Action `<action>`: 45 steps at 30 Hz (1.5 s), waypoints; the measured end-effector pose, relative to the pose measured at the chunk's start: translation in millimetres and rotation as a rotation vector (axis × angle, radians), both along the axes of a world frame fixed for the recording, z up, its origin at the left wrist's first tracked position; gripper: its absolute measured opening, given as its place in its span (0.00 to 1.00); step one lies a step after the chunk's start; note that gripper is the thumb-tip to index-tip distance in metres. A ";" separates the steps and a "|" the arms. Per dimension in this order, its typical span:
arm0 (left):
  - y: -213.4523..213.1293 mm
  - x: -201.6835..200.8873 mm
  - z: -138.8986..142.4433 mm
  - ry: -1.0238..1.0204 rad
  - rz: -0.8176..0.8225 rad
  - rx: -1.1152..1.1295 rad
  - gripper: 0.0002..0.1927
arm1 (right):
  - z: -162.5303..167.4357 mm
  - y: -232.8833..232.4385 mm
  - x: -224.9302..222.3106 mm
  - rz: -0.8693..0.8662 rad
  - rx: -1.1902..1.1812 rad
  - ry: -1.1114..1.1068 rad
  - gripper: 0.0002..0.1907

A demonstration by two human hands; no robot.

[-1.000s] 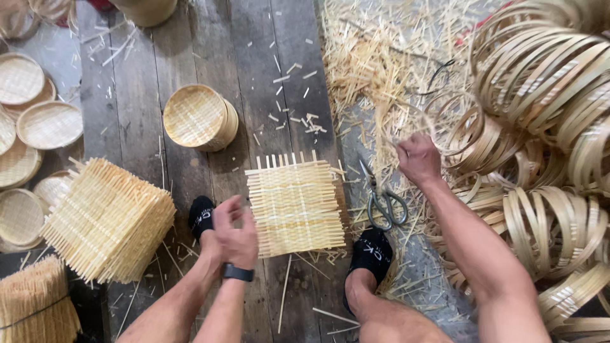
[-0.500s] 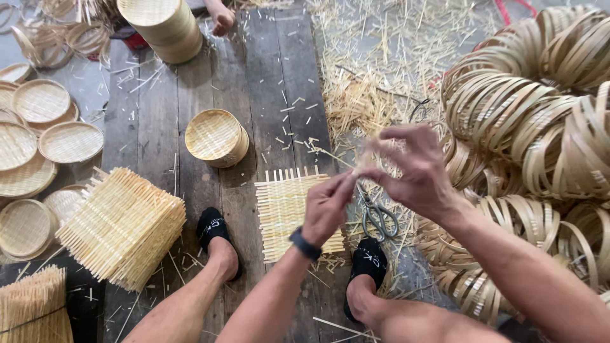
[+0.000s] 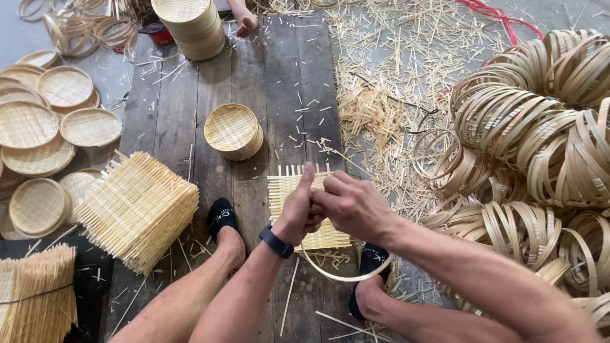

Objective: The person repeatedly cuts square bamboo mats into circular shapes using a round wooden template and shears. The person places the template on each mat, cuts around the edge, removes the template, and stacks the finished circles.

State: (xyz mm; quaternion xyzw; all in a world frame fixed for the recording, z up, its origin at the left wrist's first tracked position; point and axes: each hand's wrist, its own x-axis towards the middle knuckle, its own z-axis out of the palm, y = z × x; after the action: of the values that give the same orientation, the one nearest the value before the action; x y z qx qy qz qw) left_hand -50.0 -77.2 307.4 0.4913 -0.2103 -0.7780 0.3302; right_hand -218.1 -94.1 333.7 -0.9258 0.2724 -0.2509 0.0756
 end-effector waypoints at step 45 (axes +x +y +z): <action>-6.2 56.5 -126.1 0.314 0.641 -0.011 0.16 | -149.5 -17.9 -10.7 -0.351 1.555 -1.314 0.17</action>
State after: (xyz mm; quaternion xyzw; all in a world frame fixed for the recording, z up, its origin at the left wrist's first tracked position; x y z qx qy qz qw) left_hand 6.5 -83.4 181.3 0.4048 0.0037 -0.6998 0.5885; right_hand -228.7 -112.0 184.2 -0.2486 0.3956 -0.4693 0.7493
